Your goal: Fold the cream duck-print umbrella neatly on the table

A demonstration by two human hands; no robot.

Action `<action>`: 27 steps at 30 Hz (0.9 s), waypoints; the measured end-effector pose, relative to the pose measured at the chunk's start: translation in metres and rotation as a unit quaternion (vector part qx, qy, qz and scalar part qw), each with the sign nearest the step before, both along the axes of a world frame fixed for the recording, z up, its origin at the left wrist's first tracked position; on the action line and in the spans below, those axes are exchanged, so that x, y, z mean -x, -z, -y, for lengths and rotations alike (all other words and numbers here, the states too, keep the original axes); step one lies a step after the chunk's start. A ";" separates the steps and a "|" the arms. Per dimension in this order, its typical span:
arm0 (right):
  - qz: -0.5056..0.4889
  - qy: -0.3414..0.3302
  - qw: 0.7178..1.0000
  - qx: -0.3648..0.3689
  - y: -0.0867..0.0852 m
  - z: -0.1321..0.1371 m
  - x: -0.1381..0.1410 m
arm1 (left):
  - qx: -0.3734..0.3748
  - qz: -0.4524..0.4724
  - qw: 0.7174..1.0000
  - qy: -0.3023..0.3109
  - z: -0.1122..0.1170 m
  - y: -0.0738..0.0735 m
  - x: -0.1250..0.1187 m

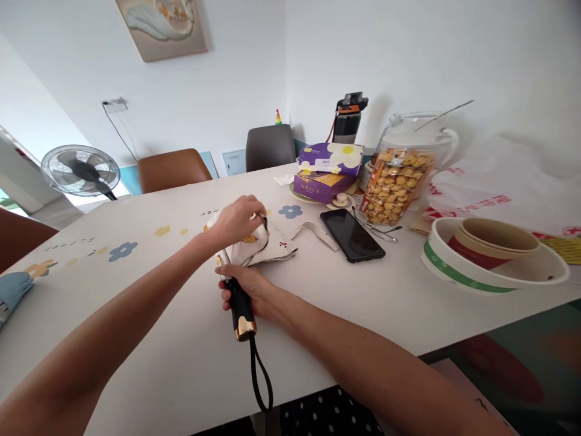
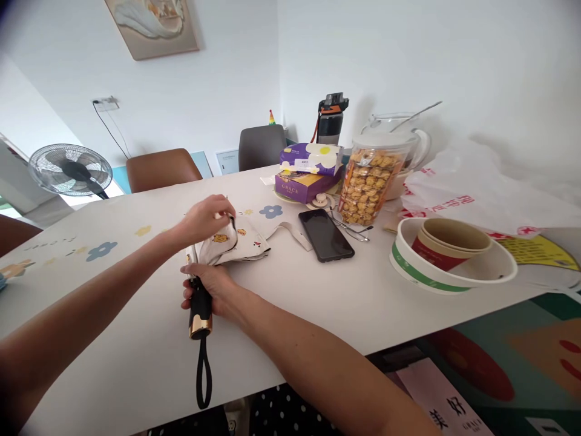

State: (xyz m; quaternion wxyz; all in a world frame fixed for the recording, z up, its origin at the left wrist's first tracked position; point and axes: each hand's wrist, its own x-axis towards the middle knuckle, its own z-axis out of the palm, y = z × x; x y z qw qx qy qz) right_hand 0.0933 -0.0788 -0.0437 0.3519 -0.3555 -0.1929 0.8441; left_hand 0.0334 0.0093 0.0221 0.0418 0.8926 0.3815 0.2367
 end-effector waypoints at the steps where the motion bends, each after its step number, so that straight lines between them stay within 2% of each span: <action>1: -0.001 0.002 1.000 -0.003 0.001 0.000 0.000 | 0.004 0.060 0.998 -0.015 0.005 -0.006 0.010; 3: -0.002 0.001 1.000 -0.009 0.002 0.001 0.001 | 0.027 0.178 0.983 -0.043 0.018 -0.015 0.031; 6: -0.001 -0.006 1.000 -0.020 0.004 0.000 0.002 | 0.065 0.326 0.940 -0.082 0.039 -0.019 0.063; 8: 0.009 -0.007 1.000 -0.024 0.004 -0.001 0.002 | 0.073 0.403 0.907 -0.103 0.051 -0.015 0.083; 11: 0.028 0.000 0.999 -0.030 0.002 -0.002 0.000 | 0.080 0.481 0.863 -0.134 0.062 0.000 0.108; 14: 0.028 0.006 0.998 -0.055 0.000 -0.002 -0.004 | 0.113 0.527 0.827 -0.162 0.064 0.019 0.126; 18: 0.005 -0.006 0.998 -0.067 -0.003 -0.003 -0.011 | 0.154 0.564 0.791 -0.178 0.065 0.036 0.135; 22: -0.007 -0.014 0.999 -0.039 -0.006 -0.005 -0.015 | 0.180 0.577 0.778 -0.172 0.069 0.041 0.137; 27: 0.007 -0.010 0.999 -0.033 -0.009 -0.006 -0.015 | 0.177 0.594 0.768 -0.160 0.070 0.044 0.142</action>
